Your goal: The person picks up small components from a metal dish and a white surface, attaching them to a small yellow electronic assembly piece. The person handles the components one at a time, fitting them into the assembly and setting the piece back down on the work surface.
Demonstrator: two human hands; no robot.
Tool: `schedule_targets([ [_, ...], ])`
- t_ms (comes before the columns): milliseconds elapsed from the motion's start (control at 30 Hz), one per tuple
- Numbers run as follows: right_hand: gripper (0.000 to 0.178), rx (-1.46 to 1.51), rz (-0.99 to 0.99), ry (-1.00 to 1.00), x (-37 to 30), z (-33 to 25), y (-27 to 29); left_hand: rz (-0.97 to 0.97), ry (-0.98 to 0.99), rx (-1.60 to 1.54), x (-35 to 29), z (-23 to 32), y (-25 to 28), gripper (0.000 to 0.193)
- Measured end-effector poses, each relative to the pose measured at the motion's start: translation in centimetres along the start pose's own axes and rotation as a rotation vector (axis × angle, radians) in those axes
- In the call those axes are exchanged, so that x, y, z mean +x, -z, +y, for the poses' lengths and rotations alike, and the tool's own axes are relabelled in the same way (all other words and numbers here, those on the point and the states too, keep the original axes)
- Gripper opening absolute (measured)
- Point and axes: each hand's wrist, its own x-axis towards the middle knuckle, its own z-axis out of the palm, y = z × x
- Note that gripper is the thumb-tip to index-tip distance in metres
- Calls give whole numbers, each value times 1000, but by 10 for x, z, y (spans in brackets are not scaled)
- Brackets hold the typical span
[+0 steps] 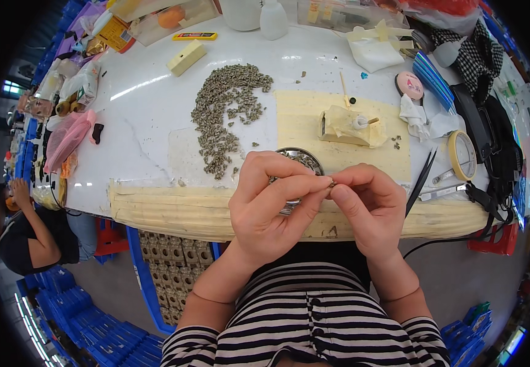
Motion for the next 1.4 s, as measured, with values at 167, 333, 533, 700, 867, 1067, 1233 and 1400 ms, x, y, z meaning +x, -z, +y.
schedule_targets([
  [167,23,-497,-28,436,4,-5,-1,50,42,22,-3,-3,-2,24],
  [333,27,-516,-15,368,4,-4,-2,52,46,9,-4,-2,-1,23],
  [533,19,-48,-11,-35,-2,0,-3,-8,8,-19,0,-1,3,24],
  [700,17,17,4,-33,-1,-1,-4,3,69,-69,-1,0,2,23],
  [867,19,-448,-20,367,2,-5,0,7,96,-37,-3,-2,2,21],
  [1067,23,-344,4,229,1,0,-1,15,107,-89,-4,-2,2,20],
  [1233,19,-74,-51,-14,-1,2,0,-32,79,-92,-1,1,4,19],
  [1400,15,-37,-17,3,-2,0,-1,-24,87,-85,-2,-1,2,20],
])
